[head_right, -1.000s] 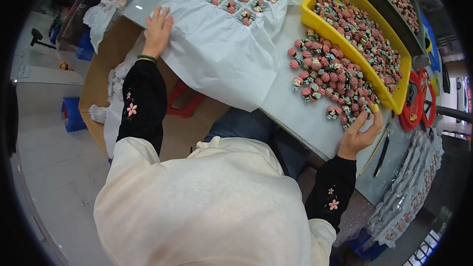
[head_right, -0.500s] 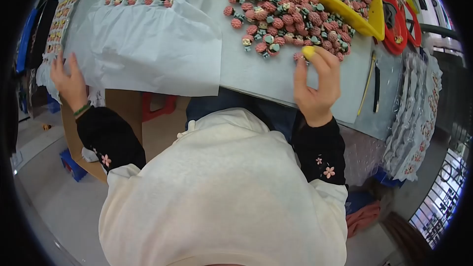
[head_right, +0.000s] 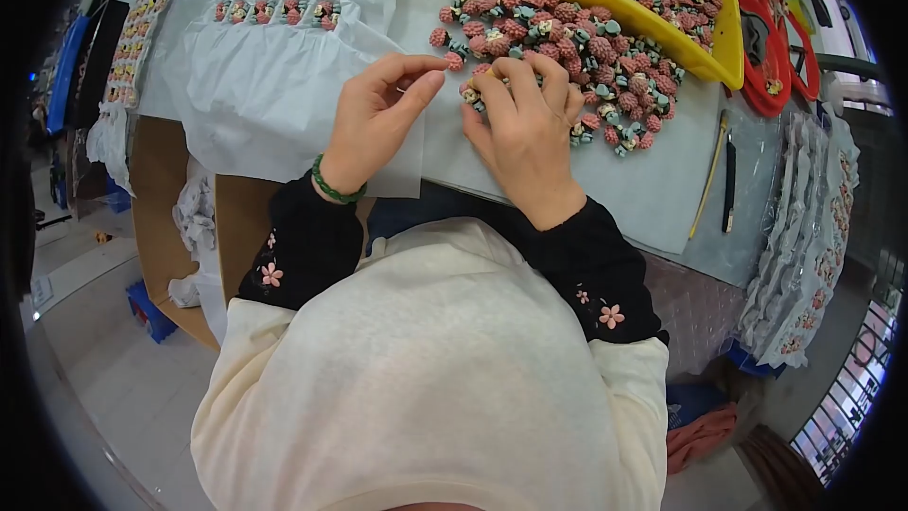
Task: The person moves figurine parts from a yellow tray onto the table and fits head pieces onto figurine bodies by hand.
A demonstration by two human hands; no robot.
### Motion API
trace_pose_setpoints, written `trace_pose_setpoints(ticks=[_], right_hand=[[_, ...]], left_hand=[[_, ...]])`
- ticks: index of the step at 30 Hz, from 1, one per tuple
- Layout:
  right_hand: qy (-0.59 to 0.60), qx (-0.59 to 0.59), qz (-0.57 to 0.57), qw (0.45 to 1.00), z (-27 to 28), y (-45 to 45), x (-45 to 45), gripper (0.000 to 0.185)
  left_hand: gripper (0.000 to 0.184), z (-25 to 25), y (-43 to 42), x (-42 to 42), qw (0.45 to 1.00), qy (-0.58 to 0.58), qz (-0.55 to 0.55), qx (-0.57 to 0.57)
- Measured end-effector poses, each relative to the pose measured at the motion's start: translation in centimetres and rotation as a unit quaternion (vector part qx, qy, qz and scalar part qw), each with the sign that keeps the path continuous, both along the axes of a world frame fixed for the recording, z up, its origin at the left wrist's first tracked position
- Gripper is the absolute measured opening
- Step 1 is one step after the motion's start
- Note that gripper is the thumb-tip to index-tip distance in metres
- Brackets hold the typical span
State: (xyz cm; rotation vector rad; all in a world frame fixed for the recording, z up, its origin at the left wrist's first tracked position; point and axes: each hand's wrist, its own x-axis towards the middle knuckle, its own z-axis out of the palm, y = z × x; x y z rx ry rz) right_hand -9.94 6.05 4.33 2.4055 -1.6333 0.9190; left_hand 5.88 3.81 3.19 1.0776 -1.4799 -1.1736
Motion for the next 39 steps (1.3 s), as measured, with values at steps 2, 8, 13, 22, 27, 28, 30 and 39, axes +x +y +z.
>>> trace_pose_setpoints(ticks=[2,8,13,22,27,28,30,39], right_hand=[[-0.025,-0.023,0.010,0.999,0.1,0.0,-0.2,0.033],[-0.395,0.170,0.041,0.902,0.4,1.1,0.2,0.036],[-0.443,0.123,0.080,0.884,-0.8,1.5,0.4,0.042],[-0.384,0.047,0.049,0.921,-1.7,2.0,0.6,0.035],[-0.242,-0.009,0.125,0.962,0.1,0.0,-0.8,0.026],[-0.196,-0.052,0.118,0.972,0.5,-0.8,-1.1,0.025],[-0.174,-0.063,0.100,0.978,1.4,-2.2,-1.2,0.029],[-0.111,-0.059,0.093,0.988,1.1,-2.9,-0.7,0.032]], left_hand=[[0.018,-0.8,0.1,-0.7,0.997,0.059,-0.014,0.053],[0.022,0.0,0.1,-0.3,0.951,0.209,-0.077,0.215],[0.024,0.0,0.5,-0.3,0.944,0.244,-0.084,0.205],[0.023,0.0,0.7,-0.4,0.899,0.322,-0.087,0.284],[0.025,0.0,0.5,-0.2,0.924,0.275,-0.053,0.262],[0.026,0.3,0.4,-0.1,0.913,0.293,-0.057,0.279],[0.026,0.7,0.2,-0.2,0.902,0.310,-0.062,0.294],[0.029,0.7,0.5,-0.6,0.931,0.244,-0.053,0.268]])
